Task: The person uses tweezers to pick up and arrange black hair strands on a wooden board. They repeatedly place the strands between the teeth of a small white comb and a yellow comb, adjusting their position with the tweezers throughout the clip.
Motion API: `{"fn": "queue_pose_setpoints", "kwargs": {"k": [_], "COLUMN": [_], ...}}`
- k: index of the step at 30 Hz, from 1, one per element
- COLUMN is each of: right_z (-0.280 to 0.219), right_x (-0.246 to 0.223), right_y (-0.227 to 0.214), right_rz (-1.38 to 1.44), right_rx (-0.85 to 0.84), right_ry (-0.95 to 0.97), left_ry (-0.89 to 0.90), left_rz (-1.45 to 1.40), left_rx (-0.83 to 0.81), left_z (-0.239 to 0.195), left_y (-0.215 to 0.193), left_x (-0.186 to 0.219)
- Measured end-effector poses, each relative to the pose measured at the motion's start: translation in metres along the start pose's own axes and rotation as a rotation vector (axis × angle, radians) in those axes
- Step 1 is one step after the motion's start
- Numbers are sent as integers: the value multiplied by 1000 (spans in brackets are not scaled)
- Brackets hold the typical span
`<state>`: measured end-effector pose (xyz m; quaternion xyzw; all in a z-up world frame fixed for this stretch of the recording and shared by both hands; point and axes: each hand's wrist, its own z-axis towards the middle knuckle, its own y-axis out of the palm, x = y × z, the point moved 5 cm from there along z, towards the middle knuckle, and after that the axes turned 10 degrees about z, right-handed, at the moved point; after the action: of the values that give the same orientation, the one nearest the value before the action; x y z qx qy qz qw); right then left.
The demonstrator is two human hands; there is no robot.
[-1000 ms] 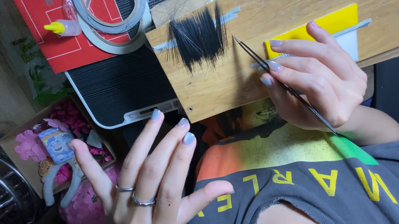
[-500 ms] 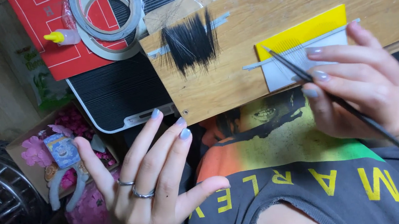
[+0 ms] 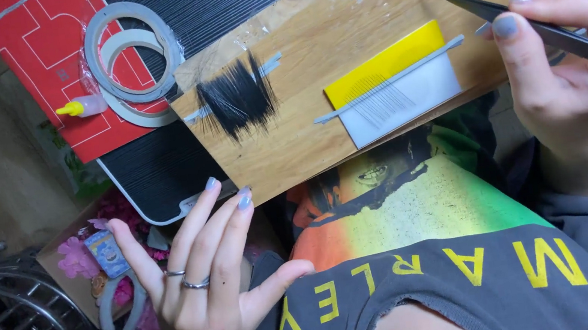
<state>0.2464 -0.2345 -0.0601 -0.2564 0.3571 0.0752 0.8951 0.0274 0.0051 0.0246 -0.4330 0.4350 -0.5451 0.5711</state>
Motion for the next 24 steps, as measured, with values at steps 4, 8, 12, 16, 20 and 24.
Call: {"fn": "queue_pose_setpoints", "kwargs": {"k": [4, 8, 12, 16, 20, 24], "right_z": [3, -1, -9, -19, -33, -38], "right_x": [5, 8, 10, 10, 7, 4], "right_y": [-1, -4, -8, -12, -18, -8], "right_rz": [20, 48, 99, 125, 209, 396], "right_rx": [15, -9, 7, 5, -17, -198], "right_ry": [-24, 34, 136, 187, 199, 106], "left_ry": [13, 29, 33, 28, 49, 146], "left_rz": [7, -34, -29, -51, -93, -136], "left_rx": [14, 29, 35, 19, -32, 31], "left_z": [1, 3, 5, 9, 18, 36], "left_y": [6, 11, 13, 13, 18, 30], "left_x": [0, 0, 1, 2, 7, 15]}}
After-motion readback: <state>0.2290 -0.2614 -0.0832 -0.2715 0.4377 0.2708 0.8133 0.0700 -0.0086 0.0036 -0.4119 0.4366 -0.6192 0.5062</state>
